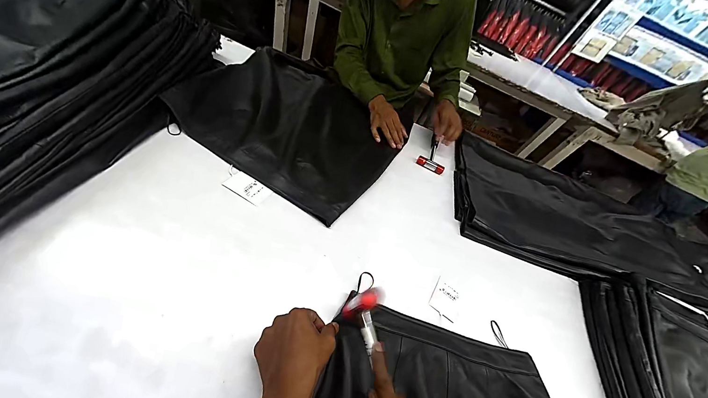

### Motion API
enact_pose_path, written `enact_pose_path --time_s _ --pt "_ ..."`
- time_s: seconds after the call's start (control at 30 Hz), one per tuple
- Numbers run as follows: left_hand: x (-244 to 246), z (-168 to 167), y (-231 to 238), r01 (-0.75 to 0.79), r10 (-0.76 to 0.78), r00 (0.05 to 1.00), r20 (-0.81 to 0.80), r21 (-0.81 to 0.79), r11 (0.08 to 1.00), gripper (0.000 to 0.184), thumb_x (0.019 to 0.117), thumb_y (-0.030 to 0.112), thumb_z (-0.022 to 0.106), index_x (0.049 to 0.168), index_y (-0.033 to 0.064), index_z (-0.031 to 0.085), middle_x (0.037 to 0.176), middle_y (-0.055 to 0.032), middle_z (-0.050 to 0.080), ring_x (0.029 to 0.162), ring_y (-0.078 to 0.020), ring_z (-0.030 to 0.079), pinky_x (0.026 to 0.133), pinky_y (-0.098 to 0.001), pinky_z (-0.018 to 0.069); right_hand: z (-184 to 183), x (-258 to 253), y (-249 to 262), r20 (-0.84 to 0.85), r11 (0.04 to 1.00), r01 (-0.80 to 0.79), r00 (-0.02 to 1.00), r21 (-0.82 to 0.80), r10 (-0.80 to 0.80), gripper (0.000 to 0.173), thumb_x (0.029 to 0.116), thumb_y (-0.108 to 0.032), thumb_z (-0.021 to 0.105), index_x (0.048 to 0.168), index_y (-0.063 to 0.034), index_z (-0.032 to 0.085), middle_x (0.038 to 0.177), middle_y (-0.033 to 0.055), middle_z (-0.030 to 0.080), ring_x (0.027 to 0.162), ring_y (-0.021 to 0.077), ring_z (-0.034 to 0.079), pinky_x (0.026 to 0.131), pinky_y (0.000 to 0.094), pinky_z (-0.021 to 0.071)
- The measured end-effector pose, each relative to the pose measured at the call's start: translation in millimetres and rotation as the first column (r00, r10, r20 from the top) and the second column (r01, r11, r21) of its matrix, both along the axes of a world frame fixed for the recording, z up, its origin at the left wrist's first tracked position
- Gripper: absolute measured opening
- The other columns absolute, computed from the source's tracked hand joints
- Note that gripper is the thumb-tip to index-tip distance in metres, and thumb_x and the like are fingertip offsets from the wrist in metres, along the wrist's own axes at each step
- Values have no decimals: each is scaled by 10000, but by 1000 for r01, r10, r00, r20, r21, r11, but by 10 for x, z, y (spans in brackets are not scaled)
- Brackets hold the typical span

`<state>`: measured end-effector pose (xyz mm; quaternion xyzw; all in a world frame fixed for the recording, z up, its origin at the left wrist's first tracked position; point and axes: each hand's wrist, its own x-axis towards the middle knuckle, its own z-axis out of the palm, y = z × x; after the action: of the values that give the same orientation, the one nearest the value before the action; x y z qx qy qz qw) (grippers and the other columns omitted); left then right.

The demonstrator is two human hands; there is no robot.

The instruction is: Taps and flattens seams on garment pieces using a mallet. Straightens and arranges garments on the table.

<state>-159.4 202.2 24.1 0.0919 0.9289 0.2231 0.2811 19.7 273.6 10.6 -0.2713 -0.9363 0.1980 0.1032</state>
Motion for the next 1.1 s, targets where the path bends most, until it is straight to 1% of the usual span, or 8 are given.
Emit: enact_pose_path --time_s 0.17,0.3,0.43,0.57,0.7,0.8,0.93,1.1 --pt "-18 40 -2 -2 2 1000 -10 33 999 328 945 479 664 977 178 788 958 -62 760 966 -274 710 803 -531 527 153 -2 -32 -312 1000 17 950 -2 -17 483 1077 -157 449 1483 104 450 927 154 731 604 158 635 599 334 572" --pt "23 4 14 4 -4 999 -36 4 1000 322 950 476 653 954 184 787 939 -50 759 944 -260 711 782 -521 527 29 -34 -75 58 999 -13 998 -41 15 527 1082 -255 405 1601 -167 383 790 95 690 619 275 661 571 463 553" --pt "-20 36 8 10 -9 1000 -20 21 1000 326 956 474 647 973 181 788 967 -59 760 965 -266 712 794 -527 530 197 -71 -154 -239 1000 16 971 -7 -17 477 1068 -156 456 1497 53 468 847 137 703 607 227 649 563 397 565" --pt "22 31 13 11 -10 999 -32 9 1000 320 951 470 652 956 180 786 942 -53 759 947 -268 711 776 -521 527 40 -53 -78 89 999 16 996 -48 -12 541 1084 -258 396 1616 -171 348 794 104 698 627 291 668 590 483 558" --pt "-16 46 7 18 -18 1000 -19 9 1000 327 956 479 642 971 185 786 963 -58 760 970 -269 711 794 -524 528 128 -52 -126 -180 999 47 983 14 -44 483 1070 -173 453 1515 15 464 846 133 701 596 236 647 546 410 560" --pt "31 25 11 15 -15 999 -34 -1 1000 317 949 471 653 958 184 787 952 -60 760 953 -265 711 781 -521 526 38 -42 -106 76 999 26 997 -23 -24 532 1080 -250 407 1605 -168 374 792 108 694 624 289 668 579 477 558" --pt "6 20 10 13 -13 999 -41 1 1000 316 946 477 653 964 192 789 955 -56 762 959 -272 714 783 -525 528 133 -54 -98 -143 1000 25 989 0 -24 497 1073 -197 438 1544 -36 446 790 112 681 564 243 625 519 421 545" --pt "34 8 26 16 -15 998 -59 13 1000 312 936 468 663 936 181 786 923 -62 761 928 -280 717 763 -535 530 153 -65 -51 71 993 8 997 -120 1 535 1093 -263 398 1615 -155 345 797 121 704 644 308 673 621 502 559"
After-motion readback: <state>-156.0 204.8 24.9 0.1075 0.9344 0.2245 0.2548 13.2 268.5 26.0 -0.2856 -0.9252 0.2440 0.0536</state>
